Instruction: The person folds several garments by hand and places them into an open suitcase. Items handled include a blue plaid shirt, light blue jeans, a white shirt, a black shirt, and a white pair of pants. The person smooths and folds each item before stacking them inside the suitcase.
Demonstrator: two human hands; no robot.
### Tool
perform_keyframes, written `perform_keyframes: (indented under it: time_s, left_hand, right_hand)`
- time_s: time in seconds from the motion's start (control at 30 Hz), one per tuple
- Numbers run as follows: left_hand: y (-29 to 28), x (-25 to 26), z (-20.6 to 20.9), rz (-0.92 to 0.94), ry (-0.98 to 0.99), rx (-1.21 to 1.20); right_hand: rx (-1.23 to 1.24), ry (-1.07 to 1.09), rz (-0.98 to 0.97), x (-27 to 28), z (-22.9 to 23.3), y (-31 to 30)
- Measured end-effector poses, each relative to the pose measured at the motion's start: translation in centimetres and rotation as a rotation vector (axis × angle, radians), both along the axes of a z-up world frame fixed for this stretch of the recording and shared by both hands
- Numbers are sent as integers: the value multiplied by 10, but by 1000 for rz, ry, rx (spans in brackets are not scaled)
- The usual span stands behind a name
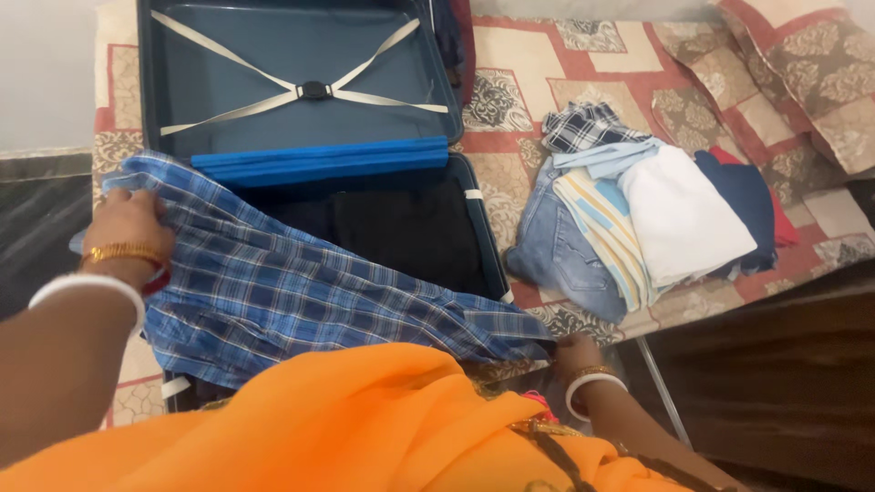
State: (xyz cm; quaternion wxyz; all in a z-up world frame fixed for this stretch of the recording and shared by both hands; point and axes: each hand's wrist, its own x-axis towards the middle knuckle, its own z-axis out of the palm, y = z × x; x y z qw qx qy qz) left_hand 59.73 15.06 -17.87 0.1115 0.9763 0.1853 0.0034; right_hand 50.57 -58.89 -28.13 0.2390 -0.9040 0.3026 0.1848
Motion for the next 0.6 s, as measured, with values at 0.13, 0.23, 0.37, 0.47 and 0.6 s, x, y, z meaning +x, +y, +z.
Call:
perform_keyframes:
  time_s: [0.13, 0.23, 0.37, 0.47, 0.6]
  left_hand:
    - [-2, -18, 1, -108, -145, 48]
    - [10, -20, -6, -47, -85, 25]
    - [29, -4, -19, -97, -21, 75]
    - [42, 11, -23, -107, 132, 122]
    - [57, 27, -16, -81, 386, 165]
  right_hand:
    - [-26, -301, -124, -5, 28, 33]
    - [-257, -516, -47, -10, 73, 67]
    - [-403, -782, 332, 4, 134, 120]
    - [-12, -701, 450, 22, 157, 163]
    - [184, -395, 740, 26, 162, 213]
